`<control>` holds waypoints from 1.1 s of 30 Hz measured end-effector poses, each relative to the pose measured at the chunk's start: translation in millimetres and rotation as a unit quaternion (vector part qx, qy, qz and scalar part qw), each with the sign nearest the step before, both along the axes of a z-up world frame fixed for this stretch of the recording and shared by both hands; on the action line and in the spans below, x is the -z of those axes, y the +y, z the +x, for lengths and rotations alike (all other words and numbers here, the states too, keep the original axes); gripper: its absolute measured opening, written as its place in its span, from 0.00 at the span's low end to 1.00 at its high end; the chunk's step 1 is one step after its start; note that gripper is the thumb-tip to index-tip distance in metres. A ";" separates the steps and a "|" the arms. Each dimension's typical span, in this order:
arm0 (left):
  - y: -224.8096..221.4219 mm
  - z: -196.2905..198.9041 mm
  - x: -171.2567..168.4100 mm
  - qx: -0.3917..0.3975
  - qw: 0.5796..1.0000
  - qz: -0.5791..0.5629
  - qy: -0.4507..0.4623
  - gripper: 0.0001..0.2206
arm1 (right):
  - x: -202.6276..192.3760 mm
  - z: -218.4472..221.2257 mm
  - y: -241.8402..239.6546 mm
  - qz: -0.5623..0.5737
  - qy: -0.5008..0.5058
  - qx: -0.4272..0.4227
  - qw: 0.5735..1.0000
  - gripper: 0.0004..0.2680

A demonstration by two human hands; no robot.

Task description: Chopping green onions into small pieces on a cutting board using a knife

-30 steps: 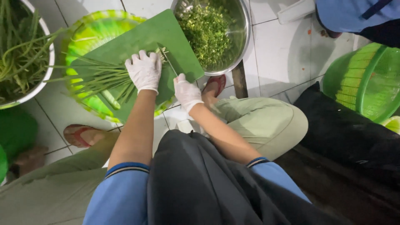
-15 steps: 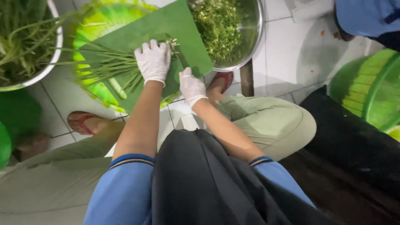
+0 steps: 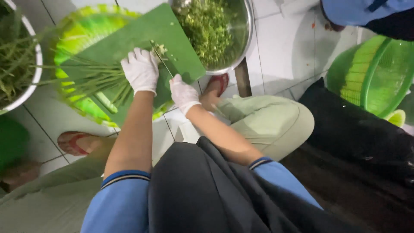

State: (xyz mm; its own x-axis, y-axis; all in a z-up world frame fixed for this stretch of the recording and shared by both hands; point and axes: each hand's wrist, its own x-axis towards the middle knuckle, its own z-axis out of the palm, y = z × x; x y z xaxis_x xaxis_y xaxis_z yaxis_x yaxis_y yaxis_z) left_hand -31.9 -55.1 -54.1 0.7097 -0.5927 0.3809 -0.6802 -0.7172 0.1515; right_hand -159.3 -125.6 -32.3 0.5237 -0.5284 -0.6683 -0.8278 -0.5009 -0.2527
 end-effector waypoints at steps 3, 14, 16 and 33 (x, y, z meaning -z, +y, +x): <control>1.7 -2.4 5.4 -0.001 1.000 0.000 0.003 0.08 | -40.9 -4.0 9.6 -0.074 0.009 -0.075 0.994 0.11; 0.9 4.0 -10.0 0.000 1.000 -0.022 0.005 0.08 | -31.9 15.8 8.6 -0.021 0.022 -0.052 0.998 0.11; -1.5 0.9 -5.7 -0.001 1.000 -0.027 0.011 0.08 | -47.3 7.0 13.2 -0.033 0.036 -0.060 0.997 0.11; 8.8 -1.3 2.8 -0.017 0.992 -0.110 0.065 0.06 | -42.7 -0.9 18.5 -0.071 0.043 -0.057 0.995 0.15</control>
State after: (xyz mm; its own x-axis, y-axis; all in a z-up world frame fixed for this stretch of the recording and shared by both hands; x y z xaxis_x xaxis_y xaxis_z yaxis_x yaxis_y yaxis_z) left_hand -33.2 -46.4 -56.9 0.7798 -0.4800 0.4019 -0.6202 -0.6798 0.3915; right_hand -160.2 -107.0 10.4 0.5297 -0.5602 -0.6368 -0.7788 -0.6186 -0.1036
